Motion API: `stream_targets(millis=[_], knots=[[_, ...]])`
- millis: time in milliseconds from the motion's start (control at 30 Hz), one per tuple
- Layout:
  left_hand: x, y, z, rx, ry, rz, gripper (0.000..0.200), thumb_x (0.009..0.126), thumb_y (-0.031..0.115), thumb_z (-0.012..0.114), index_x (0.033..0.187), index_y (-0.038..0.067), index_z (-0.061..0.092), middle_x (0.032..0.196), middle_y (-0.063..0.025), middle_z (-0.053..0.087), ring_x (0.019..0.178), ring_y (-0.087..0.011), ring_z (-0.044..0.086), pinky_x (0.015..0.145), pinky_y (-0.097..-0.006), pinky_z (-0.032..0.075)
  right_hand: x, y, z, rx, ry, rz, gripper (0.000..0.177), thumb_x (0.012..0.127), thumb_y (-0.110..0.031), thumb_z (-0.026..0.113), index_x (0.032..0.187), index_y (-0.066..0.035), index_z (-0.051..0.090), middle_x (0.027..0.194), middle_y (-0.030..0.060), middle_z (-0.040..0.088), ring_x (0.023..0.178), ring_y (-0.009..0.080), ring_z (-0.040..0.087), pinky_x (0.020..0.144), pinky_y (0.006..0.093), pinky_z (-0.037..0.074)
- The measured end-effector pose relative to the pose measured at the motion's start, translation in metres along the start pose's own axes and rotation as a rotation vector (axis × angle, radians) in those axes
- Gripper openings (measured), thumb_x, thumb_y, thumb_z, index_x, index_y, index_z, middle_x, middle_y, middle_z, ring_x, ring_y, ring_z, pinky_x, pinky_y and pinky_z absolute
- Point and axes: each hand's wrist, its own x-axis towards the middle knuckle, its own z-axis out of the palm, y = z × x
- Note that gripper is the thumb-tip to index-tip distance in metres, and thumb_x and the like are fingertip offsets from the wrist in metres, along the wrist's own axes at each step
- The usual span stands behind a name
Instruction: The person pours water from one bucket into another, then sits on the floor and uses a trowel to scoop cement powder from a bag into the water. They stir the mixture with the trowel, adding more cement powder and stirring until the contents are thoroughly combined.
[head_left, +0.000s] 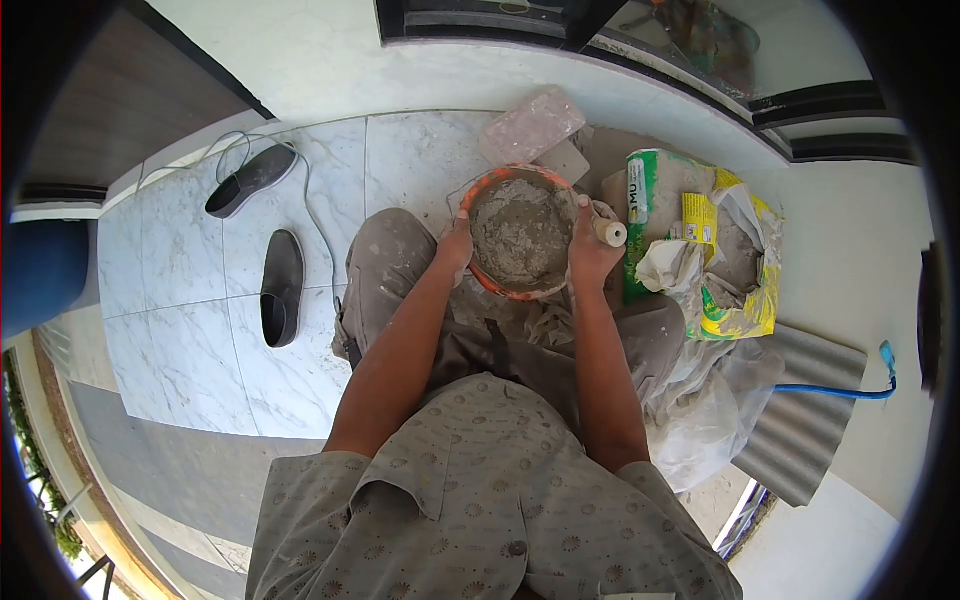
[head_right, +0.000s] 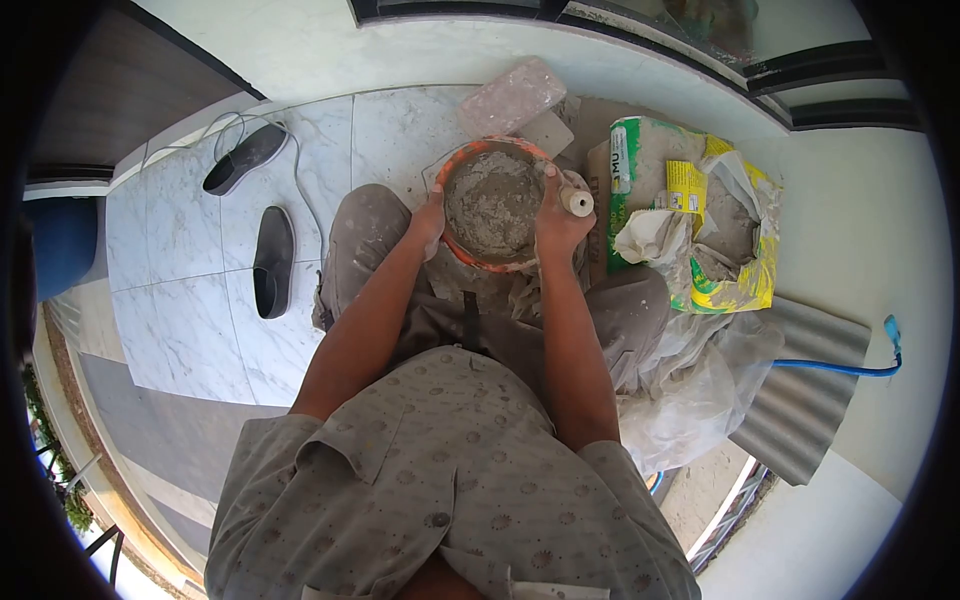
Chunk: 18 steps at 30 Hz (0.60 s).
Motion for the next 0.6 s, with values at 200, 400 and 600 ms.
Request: stream_targets(millis=[200, 400, 600], knots=[[-0.026, 0.019, 0.006, 0.029, 0.041, -0.043, 0.078, 0.098, 0.057, 0.032, 0.145, -0.004, 0.026, 0.147, -0.0183, 0.035, 0.131, -0.0269, 0.038, 0.107, -0.0359, 0.03, 0.002, -0.002, 0.045, 0.039, 0.005, 0.014, 0.029, 0.088, -0.027, 0.07, 0.094, 0.0, 0.066, 0.085, 0.0032, 0.066, 0.076, 0.0115, 0.06, 0.071, 0.0272, 0.048], [-0.027, 0.018, 0.008, 0.058, 0.046, -0.016, 0.078, 0.097, 0.06, 0.03, 0.146, -0.001, 0.026, 0.146, -0.0173, 0.037, 0.13, -0.0259, 0.039, 0.107, -0.0379, 0.029, -0.024, 0.007, 0.039, 0.184, -0.465, 0.173, 0.027, 0.084, -0.021, 0.073, 0.101, -0.002, 0.066, 0.098, 0.0048, 0.067, 0.091, 0.0138, 0.061, 0.083, 0.0305, 0.049], [-0.023, 0.019, 0.002, -0.019, -0.047, -0.069, 0.075, 0.097, 0.06, 0.03, 0.148, 0.006, 0.025, 0.148, -0.0132, 0.035, 0.13, -0.0246, 0.039, 0.108, -0.0386, 0.029, -0.005, -0.003, 0.003, -0.04, -1.228, -0.101, 0.018, 0.082, -0.014, 0.074, 0.094, -0.004, 0.066, 0.107, 0.0087, 0.067, 0.101, 0.0173, 0.061, 0.092, 0.0332, 0.046]])
